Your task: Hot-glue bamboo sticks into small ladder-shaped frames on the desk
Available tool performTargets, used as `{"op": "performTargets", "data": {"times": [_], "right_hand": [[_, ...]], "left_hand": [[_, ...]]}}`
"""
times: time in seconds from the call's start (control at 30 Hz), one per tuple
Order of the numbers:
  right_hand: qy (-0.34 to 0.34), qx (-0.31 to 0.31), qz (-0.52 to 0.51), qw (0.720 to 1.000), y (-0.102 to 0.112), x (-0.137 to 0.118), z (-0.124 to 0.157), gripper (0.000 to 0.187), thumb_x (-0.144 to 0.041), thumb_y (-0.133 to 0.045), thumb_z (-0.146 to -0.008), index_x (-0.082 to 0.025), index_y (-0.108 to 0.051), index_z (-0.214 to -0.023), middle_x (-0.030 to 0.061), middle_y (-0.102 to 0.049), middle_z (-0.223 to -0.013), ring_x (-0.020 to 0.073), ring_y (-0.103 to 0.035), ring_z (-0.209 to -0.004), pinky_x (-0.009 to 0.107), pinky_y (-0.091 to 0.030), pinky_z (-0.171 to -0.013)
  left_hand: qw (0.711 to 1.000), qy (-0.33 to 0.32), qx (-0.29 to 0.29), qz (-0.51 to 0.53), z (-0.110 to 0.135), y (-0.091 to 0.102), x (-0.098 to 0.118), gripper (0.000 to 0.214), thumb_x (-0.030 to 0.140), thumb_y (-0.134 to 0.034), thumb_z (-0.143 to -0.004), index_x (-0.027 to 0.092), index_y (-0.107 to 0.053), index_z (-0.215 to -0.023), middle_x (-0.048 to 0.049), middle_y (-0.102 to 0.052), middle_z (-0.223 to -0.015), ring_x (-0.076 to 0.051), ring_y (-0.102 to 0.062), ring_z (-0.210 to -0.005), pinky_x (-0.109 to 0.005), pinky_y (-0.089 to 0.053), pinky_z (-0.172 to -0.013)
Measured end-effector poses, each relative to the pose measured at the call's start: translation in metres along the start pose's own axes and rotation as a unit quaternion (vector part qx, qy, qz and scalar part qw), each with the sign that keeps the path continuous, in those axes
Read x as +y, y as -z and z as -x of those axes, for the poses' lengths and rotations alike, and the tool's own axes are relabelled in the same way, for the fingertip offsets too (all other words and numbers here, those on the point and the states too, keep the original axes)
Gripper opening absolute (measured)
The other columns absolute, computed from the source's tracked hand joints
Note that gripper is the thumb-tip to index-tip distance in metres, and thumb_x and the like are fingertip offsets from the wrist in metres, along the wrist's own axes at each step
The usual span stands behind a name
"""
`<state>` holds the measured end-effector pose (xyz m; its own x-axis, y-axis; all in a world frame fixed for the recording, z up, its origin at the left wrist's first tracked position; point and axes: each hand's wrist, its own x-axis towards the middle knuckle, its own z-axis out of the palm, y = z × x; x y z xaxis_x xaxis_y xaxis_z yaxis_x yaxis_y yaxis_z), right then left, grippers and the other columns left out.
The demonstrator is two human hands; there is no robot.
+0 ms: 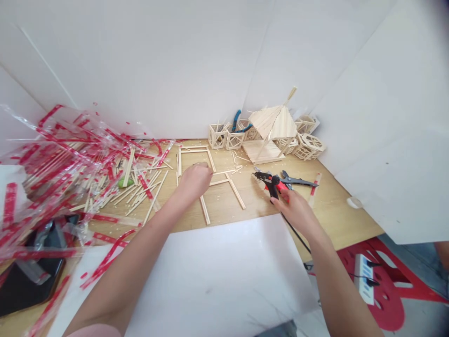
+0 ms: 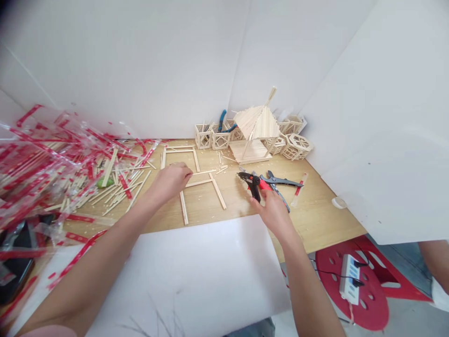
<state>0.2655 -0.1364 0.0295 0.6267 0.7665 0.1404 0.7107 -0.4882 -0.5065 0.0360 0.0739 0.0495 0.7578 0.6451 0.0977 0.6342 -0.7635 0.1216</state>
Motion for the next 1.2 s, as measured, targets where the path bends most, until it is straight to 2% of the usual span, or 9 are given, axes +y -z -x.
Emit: {"op": "performTargets", "data": {"times": [0.1,0.17,0.23,0.37,0.5,0.63,0.87,1.1,1.2], "right_hand": [[0.05,-0.038,-0.004,0.998,0.013,-0.019,0.006,0.027,-0.043,-0.053,-0.082,-0.021,-0.068,-0.089,0.0084,-0.067,-0.093,0.0212,-0.062,-0.081,0.032,-0.046,-0.073],[0.104,-0.095,-0.065,0.988,0.003,-0.034,-0.006,0.025,-0.038,-0.051,-0.084,-0.021,-0.069,-0.09,0.0065,-0.068,-0.094,0.0192,-0.063,-0.083,0.03,-0.047,-0.074],[0.135,-0.134,-0.11,0.976,-0.021,-0.048,-0.029,0.023,-0.032,-0.051,-0.085,-0.021,-0.069,-0.095,0.0064,-0.068,-0.1,0.019,-0.063,-0.091,0.03,-0.047,-0.08],[0.147,-0.091,-0.109,0.979,-0.079,-0.066,-0.07,0.024,-0.018,-0.05,-0.085,-0.017,-0.07,-0.097,0.0093,-0.069,-0.102,0.0196,-0.062,-0.097,0.033,-0.043,-0.09],[0.136,-0.052,-0.16,0.976,-0.111,-0.067,-0.074,0.025,-0.017,-0.048,-0.086,-0.016,-0.07,-0.097,0.0088,-0.07,-0.099,0.0173,-0.062,-0.093,0.03,-0.045,-0.087],[0.122,-0.065,-0.198,0.97,-0.12,-0.056,-0.067,0.023,-0.022,-0.05,-0.086,-0.018,-0.07,-0.096,0.0068,-0.07,-0.098,0.0161,-0.063,-0.091,0.027,-0.046,-0.084],[0.07,-0.107,-0.265,0.956,-0.134,-0.047,-0.075,0.02,-0.027,-0.054,-0.082,-0.019,-0.071,-0.09,0.0038,-0.072,-0.091,0.016,-0.065,-0.084,0.027,-0.048,-0.079],[0.066,-0.102,-0.259,0.958,-0.139,-0.047,-0.074,0.018,-0.026,-0.056,-0.081,-0.02,-0.071,-0.089,0.0024,-0.071,-0.089,0.0144,-0.064,-0.079,0.025,-0.048,-0.077],[0.068,-0.094,-0.25,0.961,-0.138,-0.048,-0.073,0.018,-0.026,-0.056,-0.081,-0.02,-0.072,-0.09,0.0033,-0.071,-0.09,0.0145,-0.063,-0.079,0.026,-0.047,-0.077]], "left_hand": [[1.0,-0.001,0.002,-0.013,0.001,0.002,0.001,0.034,0.022,-0.036,-0.088,0.015,-0.069,-0.088,-0.0115,-0.065,-0.093,-0.022,-0.06,-0.09,-0.029,-0.044,-0.076],[1.0,0.001,-0.004,-0.021,0.0,-0.002,-0.001,0.034,0.021,-0.036,-0.087,0.015,-0.069,-0.086,-0.0115,-0.065,-0.092,-0.022,-0.06,-0.089,-0.029,-0.044,-0.075],[0.999,0.005,-0.018,-0.026,-0.001,-0.008,-0.003,0.033,0.018,-0.037,-0.086,0.014,-0.07,-0.084,-0.0118,-0.066,-0.091,-0.023,-0.061,-0.087,-0.029,-0.044,-0.073],[0.999,0.0,-0.047,-0.021,-0.003,-0.017,-0.006,0.033,0.016,-0.038,-0.085,0.015,-0.07,-0.083,-0.0115,-0.067,-0.092,-0.022,-0.062,-0.086,-0.029,-0.044,-0.072],[0.998,-0.003,-0.059,-0.013,-0.007,-0.021,-0.004,0.035,0.022,-0.037,-0.088,0.016,-0.071,-0.085,-0.0108,-0.067,-0.093,-0.021,-0.061,-0.09,-0.028,-0.044,-0.076],[0.998,0.008,-0.066,-0.017,-0.01,-0.024,-0.002,0.035,0.024,-0.038,-0.088,0.016,-0.071,-0.086,-0.0114,-0.067,-0.094,-0.022,-0.061,-0.091,-0.029,-0.044,-0.076],[0.996,0.006,-0.091,-0.023,-0.011,-0.025,0.0,0.033,0.022,-0.039,-0.087,0.016,-0.071,-0.081,-0.0109,-0.066,-0.092,-0.022,-0.061,-0.086,-0.03,-0.043,-0.073],[0.994,0.014,-0.108,-0.033,-0.011,-0.026,0.001,0.029,0.021,-0.042,-0.086,0.016,-0.07,-0.081,-0.0112,-0.066,-0.091,-0.022,-0.061,-0.085,-0.03,-0.043,-0.071],[0.995,0.013,-0.098,-0.017,-0.01,-0.029,-0.001,0.029,0.021,-0.042,-0.085,0.016,-0.071,-0.081,-0.0102,-0.067,-0.092,-0.021,-0.061,-0.084,-0.028,-0.043,-0.07]]}}
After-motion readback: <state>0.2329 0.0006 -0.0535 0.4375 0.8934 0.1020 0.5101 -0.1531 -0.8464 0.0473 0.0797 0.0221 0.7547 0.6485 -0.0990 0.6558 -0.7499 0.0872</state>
